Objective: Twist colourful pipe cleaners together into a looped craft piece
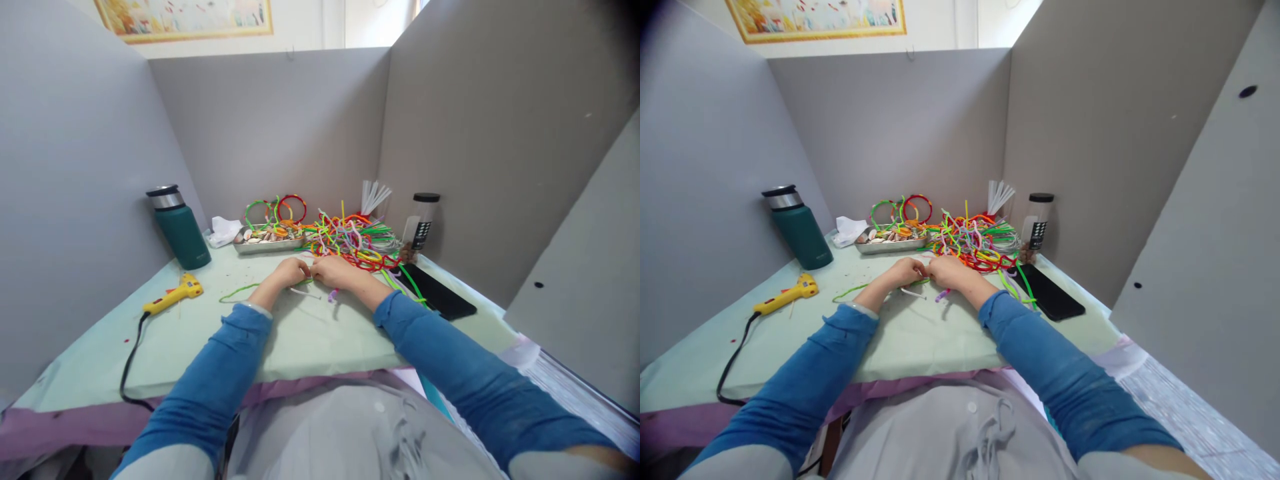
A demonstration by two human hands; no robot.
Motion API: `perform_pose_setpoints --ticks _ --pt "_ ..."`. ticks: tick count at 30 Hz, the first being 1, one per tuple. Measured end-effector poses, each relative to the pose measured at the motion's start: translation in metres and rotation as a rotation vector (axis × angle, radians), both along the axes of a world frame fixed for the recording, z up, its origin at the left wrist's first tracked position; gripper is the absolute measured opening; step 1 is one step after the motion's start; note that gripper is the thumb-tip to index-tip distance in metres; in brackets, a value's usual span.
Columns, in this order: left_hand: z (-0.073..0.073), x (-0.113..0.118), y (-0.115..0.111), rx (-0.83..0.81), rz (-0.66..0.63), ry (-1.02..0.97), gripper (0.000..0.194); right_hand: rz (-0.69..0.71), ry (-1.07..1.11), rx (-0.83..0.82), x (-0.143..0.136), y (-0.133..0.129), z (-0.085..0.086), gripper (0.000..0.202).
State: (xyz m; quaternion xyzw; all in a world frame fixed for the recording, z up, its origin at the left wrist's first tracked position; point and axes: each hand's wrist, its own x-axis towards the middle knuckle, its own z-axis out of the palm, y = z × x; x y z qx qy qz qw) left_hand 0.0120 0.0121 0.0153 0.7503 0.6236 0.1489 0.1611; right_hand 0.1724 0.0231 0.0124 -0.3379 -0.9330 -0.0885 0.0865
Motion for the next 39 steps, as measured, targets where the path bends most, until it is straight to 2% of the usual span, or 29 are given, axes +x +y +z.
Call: perform_pose_setpoints --ticks 3,7,10,14,18,24,30,35,39 --pt "-0.002 -0.001 0.002 -0.05 0.02 -0.017 0.027 0.0 0.019 -0.042 -0.002 0.0 0.0 0.023" --pt "0.0 -0.001 0.001 -0.028 -0.028 -0.04 0.025 -0.001 0.175 -0.155 0.002 0.002 -0.001 0.018" --pt "0.005 -0.002 -0.001 0.049 -0.068 -0.053 0.021 0.004 0.368 -0.288 0.009 0.004 -0.002 0.02" --pt "0.011 -0.002 -0.002 0.127 -0.07 -0.108 0.024 -0.059 0.592 -0.5 0.015 0.005 0.0 0.031" --pt "0.014 -0.001 -0.003 0.178 -0.091 -0.187 0.024 -0.09 0.76 -0.715 0.015 0.004 -0.001 0.031" --pt "0.013 -0.001 -0.003 0.214 -0.065 -0.29 0.025 -0.088 0.96 -0.868 0.014 0.005 -0.004 0.031" --pt "0.007 -0.001 0.0 0.187 -0.067 -0.363 0.024 -0.095 1.065 -0.877 0.011 0.001 -0.004 0.029" --pt "0.004 -0.002 0.0 0.082 -0.121 -0.392 0.024 -0.1 1.039 -0.828 0.01 -0.004 -0.001 0.028" --pt "0.005 0.0 -0.003 0.059 -0.167 -0.393 0.024 -0.11 1.032 -0.809 0.011 -0.007 0.001 0.027"
